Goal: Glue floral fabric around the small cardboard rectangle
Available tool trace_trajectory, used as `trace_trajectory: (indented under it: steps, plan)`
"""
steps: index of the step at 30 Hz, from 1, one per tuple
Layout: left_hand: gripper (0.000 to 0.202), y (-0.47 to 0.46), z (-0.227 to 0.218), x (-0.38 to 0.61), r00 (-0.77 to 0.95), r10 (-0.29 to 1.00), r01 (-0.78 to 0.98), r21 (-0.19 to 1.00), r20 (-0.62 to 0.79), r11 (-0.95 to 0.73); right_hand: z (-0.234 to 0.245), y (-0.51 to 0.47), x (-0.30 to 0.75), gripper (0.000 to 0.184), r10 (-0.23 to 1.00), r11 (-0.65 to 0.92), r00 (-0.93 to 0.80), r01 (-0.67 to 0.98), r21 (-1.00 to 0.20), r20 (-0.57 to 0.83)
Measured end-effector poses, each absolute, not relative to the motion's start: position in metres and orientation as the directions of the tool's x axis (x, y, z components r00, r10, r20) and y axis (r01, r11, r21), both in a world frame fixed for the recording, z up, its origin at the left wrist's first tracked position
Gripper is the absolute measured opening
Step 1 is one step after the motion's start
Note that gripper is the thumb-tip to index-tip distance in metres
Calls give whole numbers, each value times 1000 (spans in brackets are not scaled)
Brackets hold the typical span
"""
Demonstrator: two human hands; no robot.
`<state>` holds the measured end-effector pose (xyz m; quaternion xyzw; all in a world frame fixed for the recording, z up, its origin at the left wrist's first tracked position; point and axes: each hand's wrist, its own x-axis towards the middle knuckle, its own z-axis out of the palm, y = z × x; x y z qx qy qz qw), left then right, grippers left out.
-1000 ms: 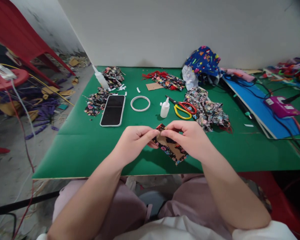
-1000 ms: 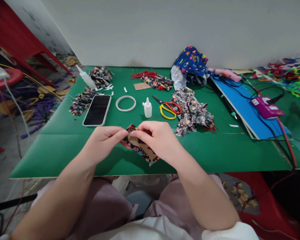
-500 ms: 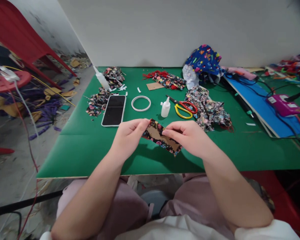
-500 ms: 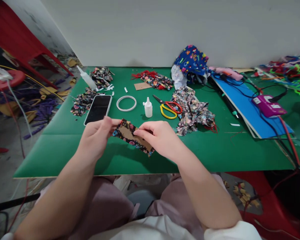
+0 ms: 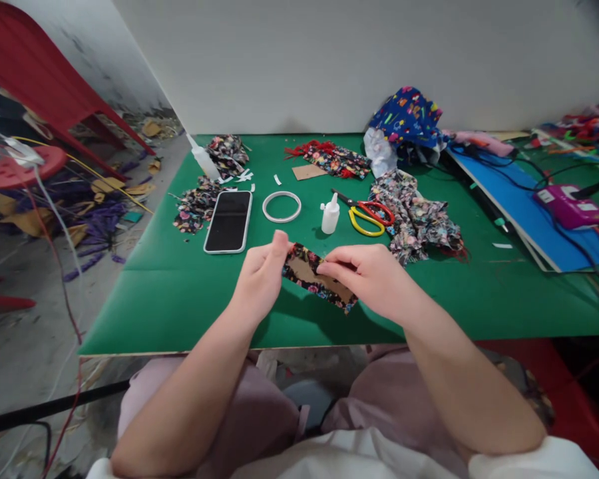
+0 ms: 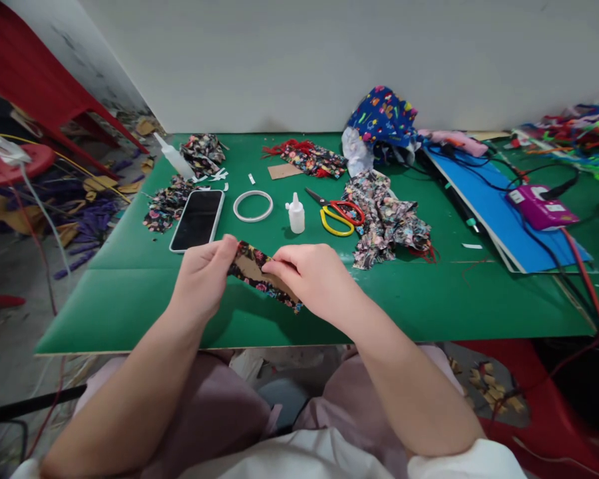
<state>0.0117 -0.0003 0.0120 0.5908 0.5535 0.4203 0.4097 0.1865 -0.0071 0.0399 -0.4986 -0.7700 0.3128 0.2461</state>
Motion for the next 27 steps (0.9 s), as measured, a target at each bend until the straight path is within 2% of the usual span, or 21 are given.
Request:
trace_trajectory:
  steps: [3, 7, 11, 14, 17, 20, 24, 27]
  plan:
    - [52, 1, 12, 12, 81, 997, 239, 970, 15, -34, 39, -8, 186, 26, 913, 331, -401, 615, -716, 78]
    - [42, 1, 15, 15, 92, 994, 374, 923, 59, -89, 37, -10, 183, 28, 916, 349, -394, 683, -642, 79]
    - [42, -1, 14, 17, 42, 991, 478, 869, 126, -131, 37, -11, 182, 30, 922, 346, -381, 731, -588, 69]
    - [44, 0, 9, 16, 22, 999, 346, 937, 49, -53, 38, -9, 183, 29, 919, 330, -391, 687, -648, 53]
    - [47, 2, 5, 14, 88, 995, 164, 986, -44, 29, 37, -6, 186, 26, 916, 312, -397, 608, -730, 61]
    - [43, 6, 4, 14, 93, 994, 78, 995, -64, 57, 31, -2, 188, 36, 944, 235, -321, 502, -832, 73]
    - [41, 10, 5, 14, -132, 990, -86, 996, -42, 31, 17, 6, 189, 55, 993, 98, -84, 238, -966, 80]
    - [44, 9, 7, 16, -272, 962, -157, 987, -19, -25, 8, 9, 186, 59, 998, 32, 55, 42, -999, 35]
